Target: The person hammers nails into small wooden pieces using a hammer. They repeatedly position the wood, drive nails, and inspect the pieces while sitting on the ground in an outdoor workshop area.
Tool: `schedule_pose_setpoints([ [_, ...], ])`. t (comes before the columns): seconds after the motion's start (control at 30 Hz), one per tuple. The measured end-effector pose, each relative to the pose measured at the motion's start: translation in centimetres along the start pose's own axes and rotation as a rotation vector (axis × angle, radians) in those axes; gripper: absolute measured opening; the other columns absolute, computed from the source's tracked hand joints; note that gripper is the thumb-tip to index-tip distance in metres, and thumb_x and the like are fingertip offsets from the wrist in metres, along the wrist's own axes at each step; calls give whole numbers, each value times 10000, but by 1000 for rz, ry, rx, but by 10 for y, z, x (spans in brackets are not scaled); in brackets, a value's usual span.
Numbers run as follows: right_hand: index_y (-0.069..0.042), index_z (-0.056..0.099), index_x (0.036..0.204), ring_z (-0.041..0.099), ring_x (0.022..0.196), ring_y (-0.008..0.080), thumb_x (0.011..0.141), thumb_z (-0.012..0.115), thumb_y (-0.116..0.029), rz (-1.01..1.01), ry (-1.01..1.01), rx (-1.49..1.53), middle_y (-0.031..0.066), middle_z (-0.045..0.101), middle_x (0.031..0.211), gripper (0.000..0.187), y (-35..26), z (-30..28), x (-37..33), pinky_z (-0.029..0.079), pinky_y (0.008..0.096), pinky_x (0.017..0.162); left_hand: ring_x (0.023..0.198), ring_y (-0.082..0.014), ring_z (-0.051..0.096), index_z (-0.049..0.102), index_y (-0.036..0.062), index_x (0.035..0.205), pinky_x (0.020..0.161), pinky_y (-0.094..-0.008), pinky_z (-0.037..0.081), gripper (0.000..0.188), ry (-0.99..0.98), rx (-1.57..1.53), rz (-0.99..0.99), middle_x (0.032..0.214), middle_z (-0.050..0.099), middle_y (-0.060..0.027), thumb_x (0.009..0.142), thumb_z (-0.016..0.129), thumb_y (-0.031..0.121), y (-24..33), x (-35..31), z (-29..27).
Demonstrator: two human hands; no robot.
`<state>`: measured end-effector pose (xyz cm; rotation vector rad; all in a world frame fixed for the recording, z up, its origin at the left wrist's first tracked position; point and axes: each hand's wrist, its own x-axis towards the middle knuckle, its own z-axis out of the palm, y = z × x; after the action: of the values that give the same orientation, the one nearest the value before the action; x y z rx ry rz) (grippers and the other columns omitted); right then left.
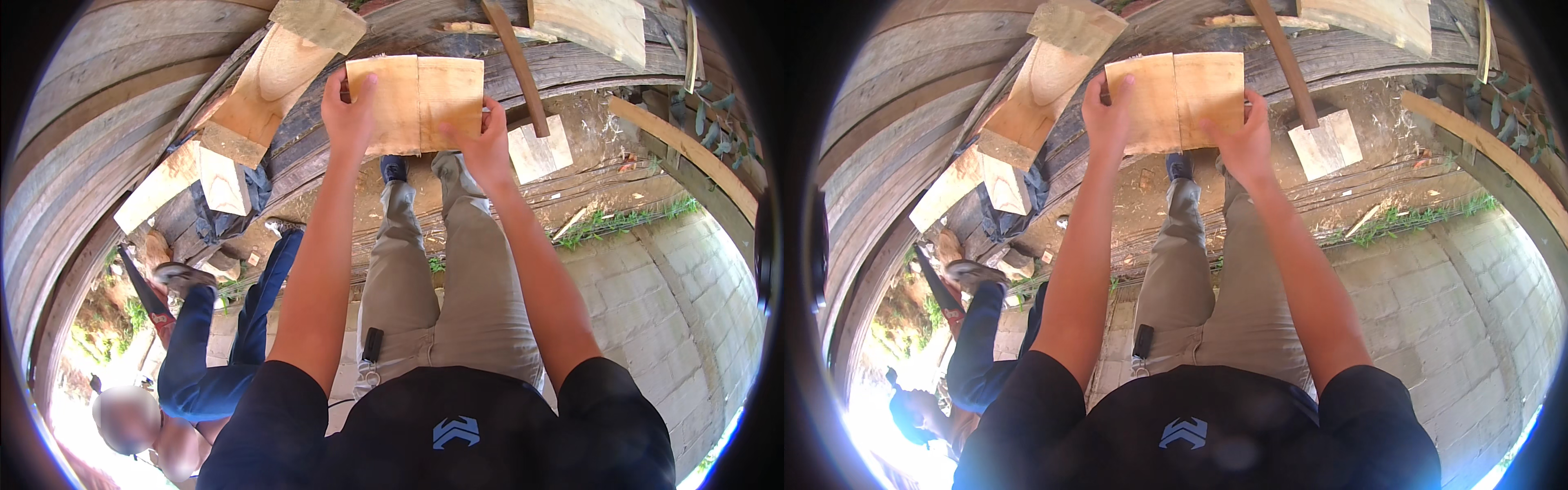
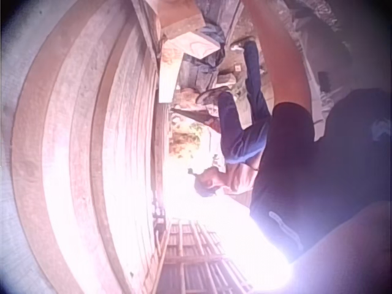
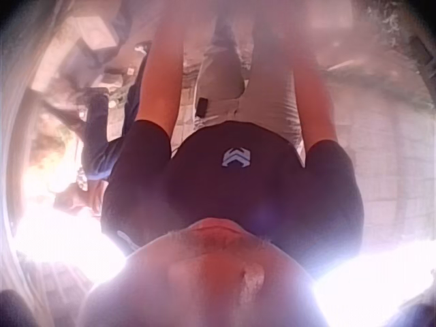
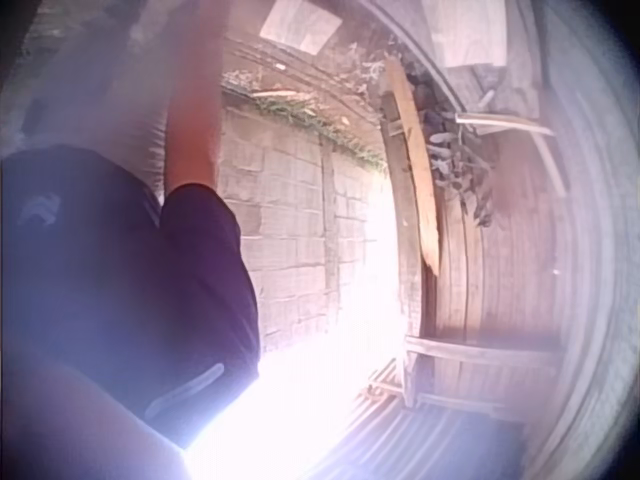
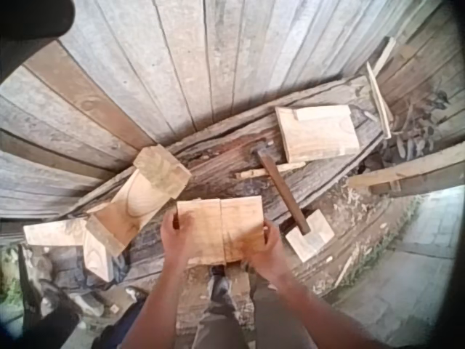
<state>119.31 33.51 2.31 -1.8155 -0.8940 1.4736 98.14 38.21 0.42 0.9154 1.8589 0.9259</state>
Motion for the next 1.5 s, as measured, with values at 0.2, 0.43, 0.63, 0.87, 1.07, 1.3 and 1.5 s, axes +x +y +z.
schedule_pose_setpoints([
  [0.2,7,452,1301,593,1114,159,892,755,-67,146,-22,298,97,608,1204,515,12,-21,-6,473,313,983,966,-125,614,632,30,1206,861,-297,503,261,31,-388,-131,1092,670,-37,1029,610,221,-16,-29,-49],
  [0.43,-2,453,1284,566,1104,159,884,598,-22,140,-85,444,88,586,1184,426,11,-47,-50,448,325,994,1041,-140,640,571,69,1272,912,-311,511,267,71,-566,-388,1156,661,-40,1077,516,244,-35,-83,-119],
  [0.63,-2,424,1390,509,1185,204,883,516,-45,71,-214,329,117,535,1264,517,25,-3,-115,399,350,1065,1168,-162,574,458,47,1399,1005,-336,471,380,9,-553,-440,1298,580,-77,1098,456,280,-38,-146,-99],
  [0.87,-44,476,1424,485,1189,394,916,618,-161,-220,-373,-555,217,494,1270,540,-5,43,-147,390,470,1054,1125,-162,590,450,18,1407,977,-324,480,468,89,-400,-417,1254,607,-88,1037,617,250,-38,-195,-75],
  [1.07,-104,562,1366,532,1154,325,787,723,-113,-691,-131,-837,122,553,1251,601,-23,57,-69,450,449,994,1065,-160,598,501,-5,1336,940,-317,480,470,289,-263,-418,1208,625,-93,1004,675,278,-69,-194,-110],
  [1.3,-117,660,1207,646,1000,284,761,731,-35,-848,-370,-1016,43,679,1056,459,5,43,-6,526,394,874,1137,-171,545,478,21,1389,1014,-326,414,482,263,-406,-458,1266,585,-79,982,621,235,-71,-180,-129],
  [1.5,-45,649,1214,699,970,223,813,778,-12,-489,-443,-464,100,718,1086,422,-54,6,-41,544,342,842,1160,-170,508,483,26,1374,1045,-328,371,435,282,-414,-438,1259,564,-73,973,540,186,-62,-159,-122],
])
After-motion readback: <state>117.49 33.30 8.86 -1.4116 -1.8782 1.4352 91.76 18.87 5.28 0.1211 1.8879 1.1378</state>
